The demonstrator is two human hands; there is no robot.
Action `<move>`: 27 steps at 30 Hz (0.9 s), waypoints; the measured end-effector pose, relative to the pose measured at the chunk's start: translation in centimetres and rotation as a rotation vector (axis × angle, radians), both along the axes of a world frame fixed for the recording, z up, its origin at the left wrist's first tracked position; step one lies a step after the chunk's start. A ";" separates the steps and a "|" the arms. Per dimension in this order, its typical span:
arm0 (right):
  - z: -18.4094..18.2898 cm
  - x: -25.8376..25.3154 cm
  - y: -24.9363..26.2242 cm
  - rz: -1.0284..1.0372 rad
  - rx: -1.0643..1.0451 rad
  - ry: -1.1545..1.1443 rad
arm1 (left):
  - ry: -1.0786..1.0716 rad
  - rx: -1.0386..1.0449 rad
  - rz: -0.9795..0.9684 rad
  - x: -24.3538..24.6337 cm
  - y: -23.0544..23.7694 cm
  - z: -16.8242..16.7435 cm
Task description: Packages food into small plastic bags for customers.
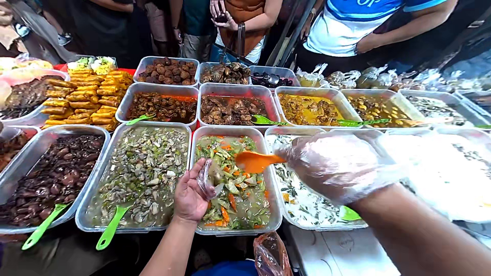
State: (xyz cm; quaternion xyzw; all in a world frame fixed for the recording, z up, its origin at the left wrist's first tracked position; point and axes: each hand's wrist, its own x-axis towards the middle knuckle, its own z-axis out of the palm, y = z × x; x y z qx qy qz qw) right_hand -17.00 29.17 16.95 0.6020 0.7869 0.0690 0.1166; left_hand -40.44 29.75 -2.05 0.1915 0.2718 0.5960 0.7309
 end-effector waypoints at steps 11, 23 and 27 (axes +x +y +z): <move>-16.9 -0.3 -1.1 -0.325 -0.878 0.231 | 0.148 0.209 -0.009 -4.8 -1.7 0.6; -19.8 3.9 -5.8 -0.438 -0.630 1.024 | 0.153 0.252 -0.019 -6.9 -1.0 1.8; -16.8 5.6 -5.8 -0.497 -0.458 1.170 | 0.205 0.245 -0.065 -6.0 -0.6 1.4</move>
